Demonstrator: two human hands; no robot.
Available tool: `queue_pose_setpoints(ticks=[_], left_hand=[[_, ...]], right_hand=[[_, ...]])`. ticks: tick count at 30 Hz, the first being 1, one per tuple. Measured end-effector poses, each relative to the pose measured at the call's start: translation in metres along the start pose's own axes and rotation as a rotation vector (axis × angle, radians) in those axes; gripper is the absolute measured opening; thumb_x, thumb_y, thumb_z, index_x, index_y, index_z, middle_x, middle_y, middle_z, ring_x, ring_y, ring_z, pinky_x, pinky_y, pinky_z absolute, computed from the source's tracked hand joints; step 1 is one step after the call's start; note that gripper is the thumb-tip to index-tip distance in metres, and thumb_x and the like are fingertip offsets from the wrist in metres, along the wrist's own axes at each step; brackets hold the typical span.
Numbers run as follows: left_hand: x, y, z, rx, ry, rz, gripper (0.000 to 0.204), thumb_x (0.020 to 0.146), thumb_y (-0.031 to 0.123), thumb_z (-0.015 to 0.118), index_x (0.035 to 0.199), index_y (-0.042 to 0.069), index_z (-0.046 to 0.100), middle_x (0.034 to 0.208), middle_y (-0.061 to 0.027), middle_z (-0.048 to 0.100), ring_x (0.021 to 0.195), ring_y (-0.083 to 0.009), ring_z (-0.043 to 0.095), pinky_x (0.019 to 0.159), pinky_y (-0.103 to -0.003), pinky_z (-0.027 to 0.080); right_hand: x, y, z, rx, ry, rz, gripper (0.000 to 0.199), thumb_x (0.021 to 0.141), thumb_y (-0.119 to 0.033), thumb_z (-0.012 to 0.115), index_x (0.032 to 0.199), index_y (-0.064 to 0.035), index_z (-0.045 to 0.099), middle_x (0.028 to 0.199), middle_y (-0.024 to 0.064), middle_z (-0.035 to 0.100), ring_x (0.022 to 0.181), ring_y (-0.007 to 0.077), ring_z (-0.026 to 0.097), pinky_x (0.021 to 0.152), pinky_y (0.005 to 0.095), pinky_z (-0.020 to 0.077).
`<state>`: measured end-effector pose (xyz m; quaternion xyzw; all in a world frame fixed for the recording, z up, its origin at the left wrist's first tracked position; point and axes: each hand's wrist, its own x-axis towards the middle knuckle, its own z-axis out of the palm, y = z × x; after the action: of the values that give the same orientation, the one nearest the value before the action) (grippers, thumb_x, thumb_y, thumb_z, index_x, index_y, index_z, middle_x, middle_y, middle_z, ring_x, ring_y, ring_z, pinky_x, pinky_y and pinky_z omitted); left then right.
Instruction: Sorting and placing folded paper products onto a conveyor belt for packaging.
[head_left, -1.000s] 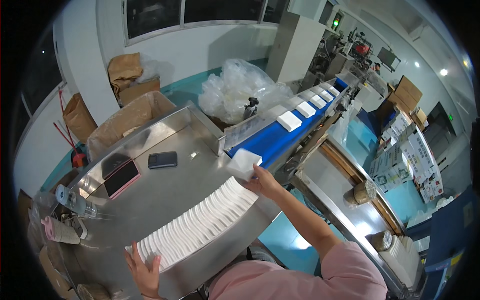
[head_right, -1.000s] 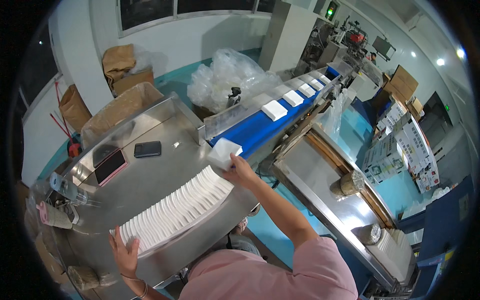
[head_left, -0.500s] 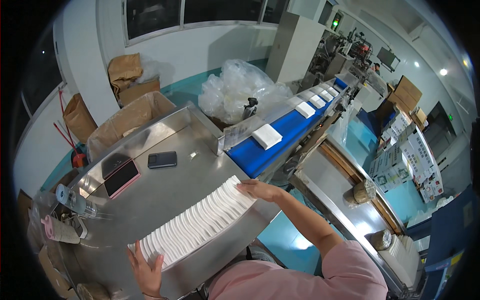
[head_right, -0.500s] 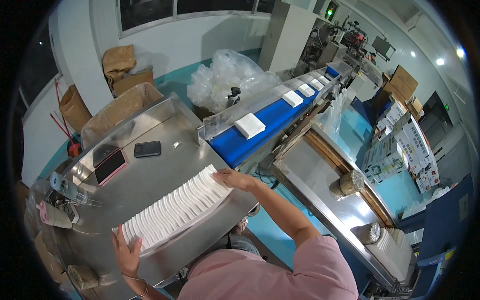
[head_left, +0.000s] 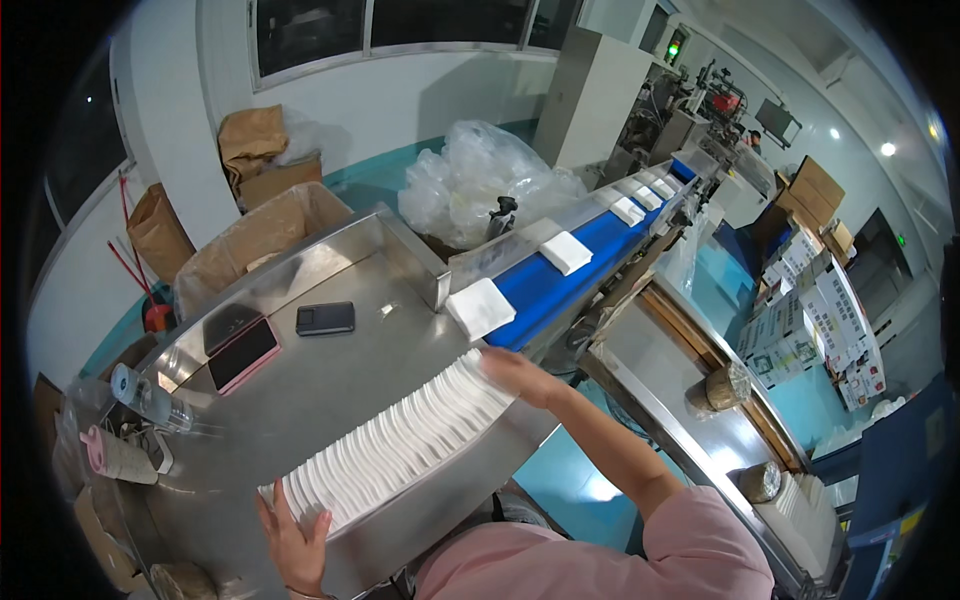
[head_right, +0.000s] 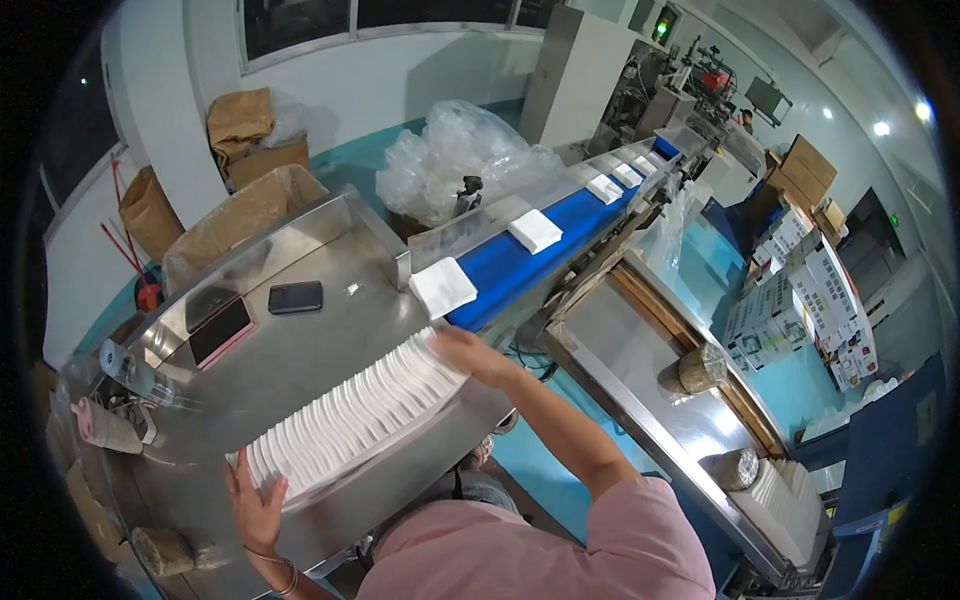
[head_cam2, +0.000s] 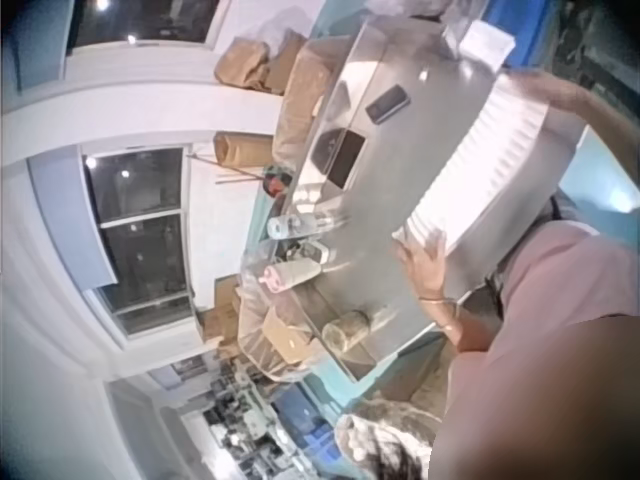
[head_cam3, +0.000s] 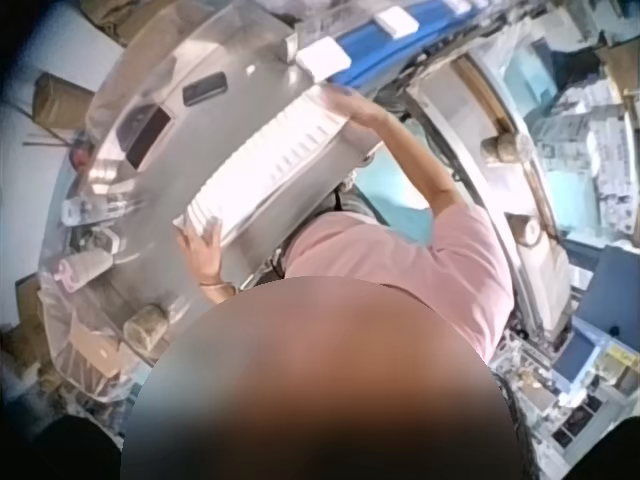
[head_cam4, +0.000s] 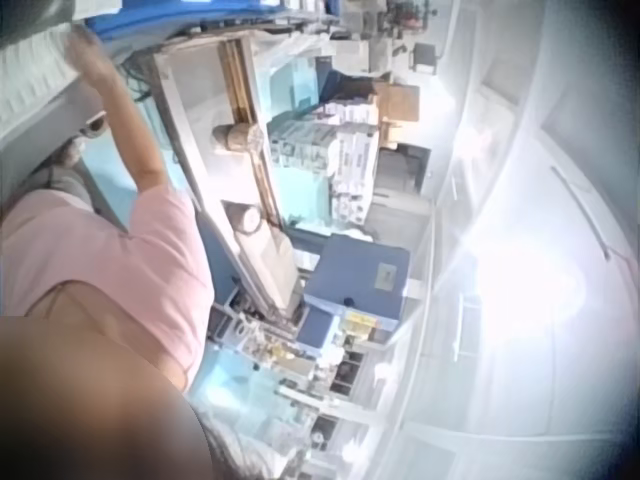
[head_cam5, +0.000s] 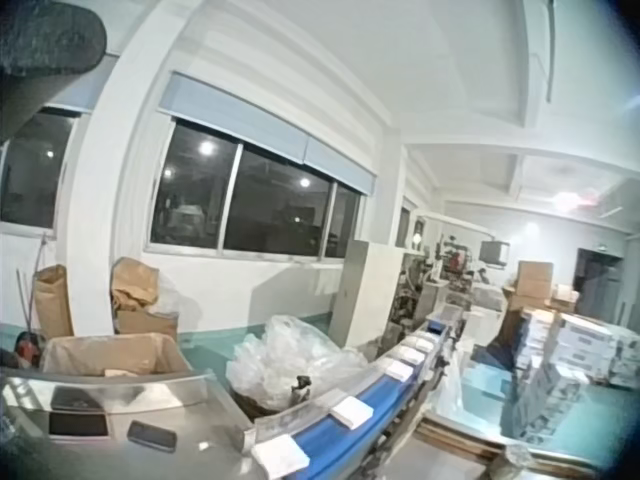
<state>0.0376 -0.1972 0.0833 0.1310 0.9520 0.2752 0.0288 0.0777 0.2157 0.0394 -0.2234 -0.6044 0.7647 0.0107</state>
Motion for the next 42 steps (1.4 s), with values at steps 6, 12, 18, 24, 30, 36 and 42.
queue_pose_setpoints(ticks=[6,12,18,24,30,36,42], left_hand=[[0.0,0.01,-0.001,-0.019,-0.031,-0.008,0.074,0.073,0.022,0.068,0.135,0.008,0.031,0.138,-0.0306,0.023,0.128,-0.0423,0.026,0.103,-0.041,0.027],[-0.001,0.005,0.001,-0.03,-0.014,0.011,0.073,0.073,0.021,0.068,0.135,0.007,0.032,0.138,-0.0303,0.023,0.128,-0.0418,0.025,0.103,-0.041,0.027],[0.001,0.009,0.001,-0.071,-0.026,0.048,0.073,0.073,0.021,0.069,0.134,0.006,0.032,0.137,-0.0302,0.024,0.129,-0.0414,0.025,0.103,-0.042,0.027],[0.004,0.009,0.008,-0.07,-0.026,0.072,0.073,0.072,0.021,0.069,0.134,0.006,0.033,0.137,-0.0309,0.025,0.127,-0.0421,0.027,0.102,-0.042,0.028],[0.005,0.008,0.008,-0.061,-0.02,0.084,0.074,0.071,0.023,0.071,0.133,0.006,0.034,0.137,-0.0311,0.024,0.126,-0.043,0.029,0.101,-0.043,0.03],[0.005,0.019,0.012,-0.068,-0.045,0.118,0.075,0.07,0.025,0.071,0.132,0.006,0.034,0.137,-0.0307,0.023,0.124,-0.0437,0.032,0.1,-0.042,0.032],[0.006,0.019,0.015,-0.058,-0.054,0.099,0.077,0.069,0.026,0.071,0.133,0.007,0.033,0.138,-0.0295,0.023,0.125,-0.0429,0.031,0.1,-0.042,0.032]], right_hand=[[0.005,0.004,0.006,-0.342,-0.033,0.083,0.046,0.087,-0.03,0.057,0.118,0.0035,0.05,0.105,0.0085,0.056,0.098,0.0138,0.049,0.086,0.0284,0.0391],[0.016,0.002,-0.008,0.074,0.236,0.173,0.046,0.089,-0.03,0.052,0.124,-0.0021,0.042,0.109,0.0061,0.055,0.095,0.0187,0.055,0.088,0.0285,0.0423],[0.008,0.002,0.004,-0.295,-0.033,0.06,0.051,0.088,-0.036,0.054,0.123,0.0003,0.043,0.114,0.0087,0.053,0.099,0.0152,0.053,0.087,0.0248,0.0418],[0.012,0.013,0.0,-0.492,-0.059,-0.064,0.048,0.09,-0.033,0.051,0.119,0.004,0.044,0.1,0.0097,0.056,0.099,0.0153,0.05,0.087,0.0258,0.0398],[0.02,0.005,0.0,0.499,0.174,0.019,0.052,0.089,-0.033,0.052,0.125,0.002,0.039,0.116,0.0103,0.05,0.103,0.0146,0.051,0.088,0.0259,0.0406],[0.004,-0.007,0.011,-0.254,0.004,0.119,0.049,0.088,-0.033,0.055,0.117,0.0053,0.049,0.113,0.007,0.053,0.096,0.0136,0.05,0.079,0.0273,0.0422],[0.012,-0.001,-0.004,-0.333,-0.076,-0.052,0.037,0.089,-0.027,0.051,0.114,0.0011,0.052,0.105,0.0066,0.056,0.09,0.0156,0.053,0.077,0.0298,0.0442]])
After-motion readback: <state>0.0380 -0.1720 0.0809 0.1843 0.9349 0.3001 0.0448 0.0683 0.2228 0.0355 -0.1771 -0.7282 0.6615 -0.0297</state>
